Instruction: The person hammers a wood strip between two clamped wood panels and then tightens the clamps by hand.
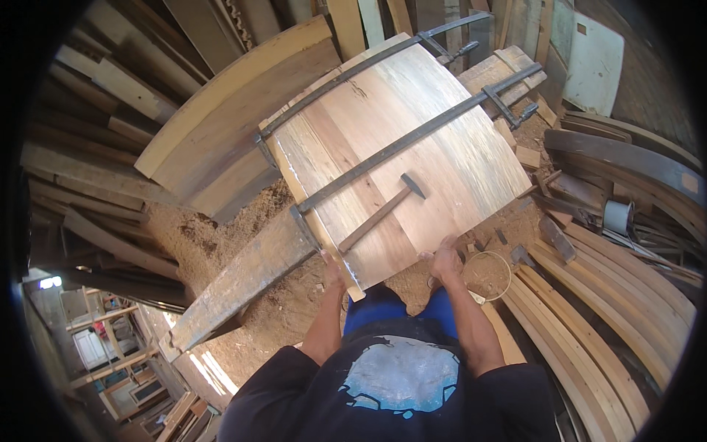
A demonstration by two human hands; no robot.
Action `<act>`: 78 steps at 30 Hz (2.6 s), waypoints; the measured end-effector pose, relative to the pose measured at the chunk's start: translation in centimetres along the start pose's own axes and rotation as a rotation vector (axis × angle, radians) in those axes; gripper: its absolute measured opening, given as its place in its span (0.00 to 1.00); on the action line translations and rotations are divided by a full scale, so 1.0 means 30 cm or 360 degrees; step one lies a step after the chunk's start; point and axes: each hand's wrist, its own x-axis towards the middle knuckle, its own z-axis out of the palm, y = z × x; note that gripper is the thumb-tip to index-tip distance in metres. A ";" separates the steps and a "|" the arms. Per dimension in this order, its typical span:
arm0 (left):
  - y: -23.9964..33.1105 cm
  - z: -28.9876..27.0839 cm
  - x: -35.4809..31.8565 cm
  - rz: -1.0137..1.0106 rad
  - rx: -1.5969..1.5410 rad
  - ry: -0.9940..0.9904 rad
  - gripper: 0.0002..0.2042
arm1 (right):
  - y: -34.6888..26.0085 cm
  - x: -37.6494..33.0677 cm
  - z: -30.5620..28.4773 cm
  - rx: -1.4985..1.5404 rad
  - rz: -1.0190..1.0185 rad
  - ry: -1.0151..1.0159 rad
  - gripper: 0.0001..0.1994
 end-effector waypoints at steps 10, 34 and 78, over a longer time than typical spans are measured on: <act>-0.025 0.081 -0.214 0.0123 -0.0219 0.0127 0.38 | 0.008 0.007 -0.185 -0.0361 -0.0070 -0.0248 0.44; -0.093 0.178 -0.179 -0.0286 -0.0882 0.0137 0.40 | 0.140 0.471 -0.711 -0.0242 -0.0470 -0.0227 0.18; 0.777 0.044 0.593 0.0627 -0.1296 0.0058 0.36 | -0.787 0.258 -0.295 -0.0327 -0.1648 -0.0669 0.14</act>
